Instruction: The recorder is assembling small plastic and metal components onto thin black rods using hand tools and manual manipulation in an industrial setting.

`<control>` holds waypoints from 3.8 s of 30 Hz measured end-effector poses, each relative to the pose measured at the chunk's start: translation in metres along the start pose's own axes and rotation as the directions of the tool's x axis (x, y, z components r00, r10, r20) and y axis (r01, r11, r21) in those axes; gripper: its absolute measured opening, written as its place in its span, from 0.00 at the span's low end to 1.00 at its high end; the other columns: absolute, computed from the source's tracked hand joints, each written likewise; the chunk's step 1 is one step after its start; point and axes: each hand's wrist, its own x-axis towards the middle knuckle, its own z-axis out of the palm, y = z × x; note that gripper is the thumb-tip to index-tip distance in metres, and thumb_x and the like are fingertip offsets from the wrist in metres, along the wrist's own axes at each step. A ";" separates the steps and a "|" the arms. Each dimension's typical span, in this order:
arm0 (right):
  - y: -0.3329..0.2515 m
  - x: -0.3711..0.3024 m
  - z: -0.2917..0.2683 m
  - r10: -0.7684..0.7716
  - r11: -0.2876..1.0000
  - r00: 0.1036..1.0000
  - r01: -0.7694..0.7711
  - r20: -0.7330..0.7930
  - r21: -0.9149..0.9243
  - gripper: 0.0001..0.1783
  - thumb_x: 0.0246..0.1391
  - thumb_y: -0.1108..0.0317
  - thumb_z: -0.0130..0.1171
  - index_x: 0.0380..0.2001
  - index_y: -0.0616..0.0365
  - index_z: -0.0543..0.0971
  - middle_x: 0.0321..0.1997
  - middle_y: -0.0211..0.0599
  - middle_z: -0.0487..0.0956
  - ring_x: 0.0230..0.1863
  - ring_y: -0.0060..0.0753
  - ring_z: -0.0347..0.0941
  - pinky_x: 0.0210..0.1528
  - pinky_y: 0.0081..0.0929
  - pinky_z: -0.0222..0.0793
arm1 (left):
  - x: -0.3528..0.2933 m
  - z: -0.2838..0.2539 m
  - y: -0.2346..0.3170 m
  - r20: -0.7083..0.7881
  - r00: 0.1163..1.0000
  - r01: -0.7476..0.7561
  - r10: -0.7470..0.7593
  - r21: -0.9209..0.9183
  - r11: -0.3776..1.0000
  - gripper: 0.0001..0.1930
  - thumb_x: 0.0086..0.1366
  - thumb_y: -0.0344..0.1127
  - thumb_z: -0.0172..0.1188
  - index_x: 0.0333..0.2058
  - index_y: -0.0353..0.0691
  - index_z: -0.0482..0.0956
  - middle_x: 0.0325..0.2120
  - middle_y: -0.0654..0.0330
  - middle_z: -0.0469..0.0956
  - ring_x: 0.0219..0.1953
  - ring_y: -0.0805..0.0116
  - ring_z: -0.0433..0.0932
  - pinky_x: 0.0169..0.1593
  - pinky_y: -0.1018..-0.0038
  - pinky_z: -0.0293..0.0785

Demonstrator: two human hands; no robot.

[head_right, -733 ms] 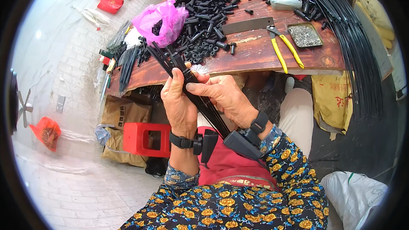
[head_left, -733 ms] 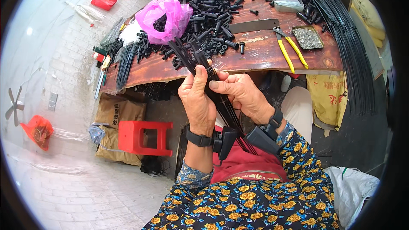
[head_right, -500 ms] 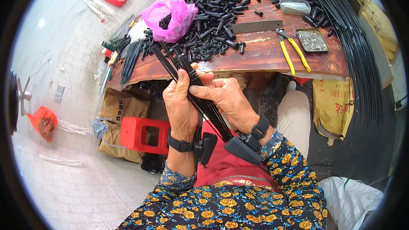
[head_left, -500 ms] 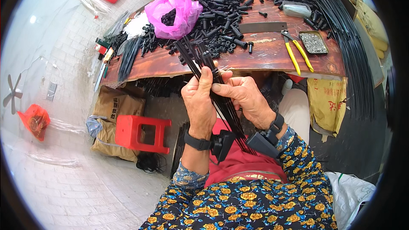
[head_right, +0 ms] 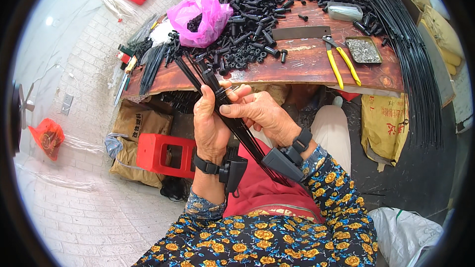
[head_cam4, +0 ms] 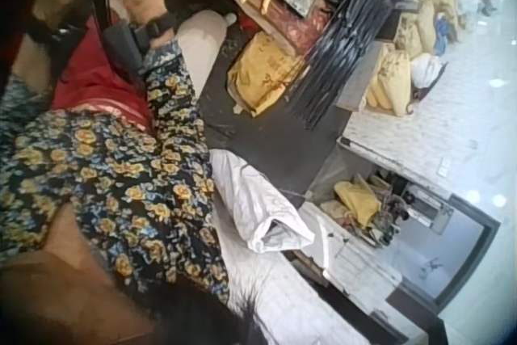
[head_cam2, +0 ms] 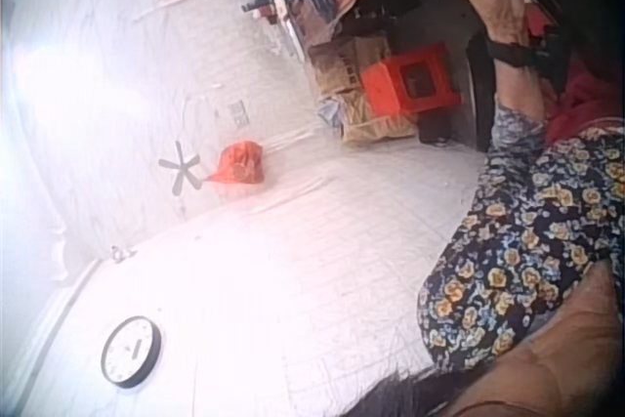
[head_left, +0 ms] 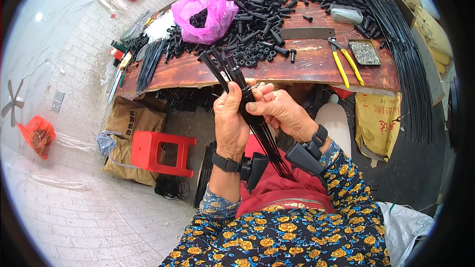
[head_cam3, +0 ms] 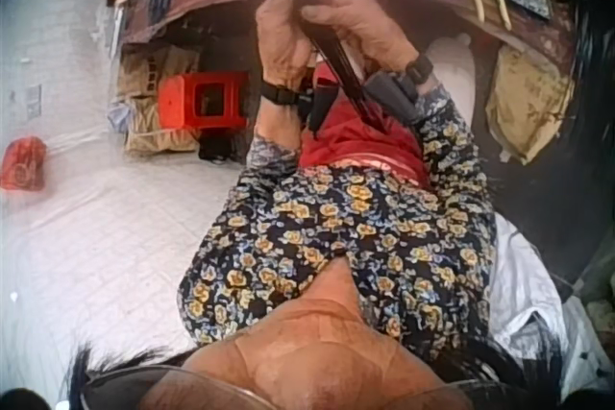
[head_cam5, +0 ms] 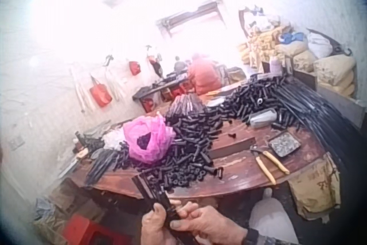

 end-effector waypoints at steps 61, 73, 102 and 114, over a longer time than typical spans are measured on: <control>-0.017 0.000 -0.030 -0.328 0.944 0.941 0.328 0.082 0.009 0.17 0.41 0.77 0.73 0.38 0.70 0.83 0.37 0.34 0.79 0.28 0.20 0.75 0.28 0.17 0.70 | -0.005 0.003 -0.038 0.120 0.983 0.153 -0.135 -0.151 0.977 0.33 0.68 0.62 0.48 0.54 0.35 0.70 0.35 0.56 0.78 0.16 0.73 0.70 0.16 0.78 0.65; 0.010 -0.024 0.021 -0.857 0.390 0.503 0.483 -0.117 -0.784 0.16 0.45 0.77 0.64 0.40 0.69 0.80 0.41 0.49 0.79 0.41 0.50 0.76 0.44 0.38 0.73 | -0.003 0.000 -0.043 -0.113 0.993 -0.028 0.042 0.124 0.992 0.32 0.70 0.60 0.47 0.56 0.35 0.68 0.40 0.60 0.76 0.44 0.72 0.75 0.50 0.72 0.74; -0.044 -0.019 -0.027 -0.052 0.990 0.998 0.055 0.022 -0.127 0.12 0.58 0.67 0.57 0.26 0.67 0.79 0.19 0.36 0.80 0.20 0.21 0.77 0.23 0.16 0.69 | -0.001 0.014 -0.038 -0.045 0.990 0.133 -0.131 0.059 0.989 0.35 0.71 0.63 0.39 0.52 0.31 0.71 0.14 0.63 0.71 0.11 0.77 0.62 0.15 0.79 0.56; -0.022 -0.017 -0.027 -0.887 -0.039 0.365 0.554 0.284 -0.831 0.11 0.41 0.76 0.63 0.32 0.59 0.77 0.34 0.37 0.75 0.33 0.41 0.72 0.34 0.33 0.70 | 0.002 0.015 -0.045 -0.038 0.997 0.061 -0.061 -0.009 0.998 0.30 0.73 0.57 0.42 0.50 0.30 0.73 0.12 0.64 0.67 0.11 0.77 0.61 0.16 0.79 0.58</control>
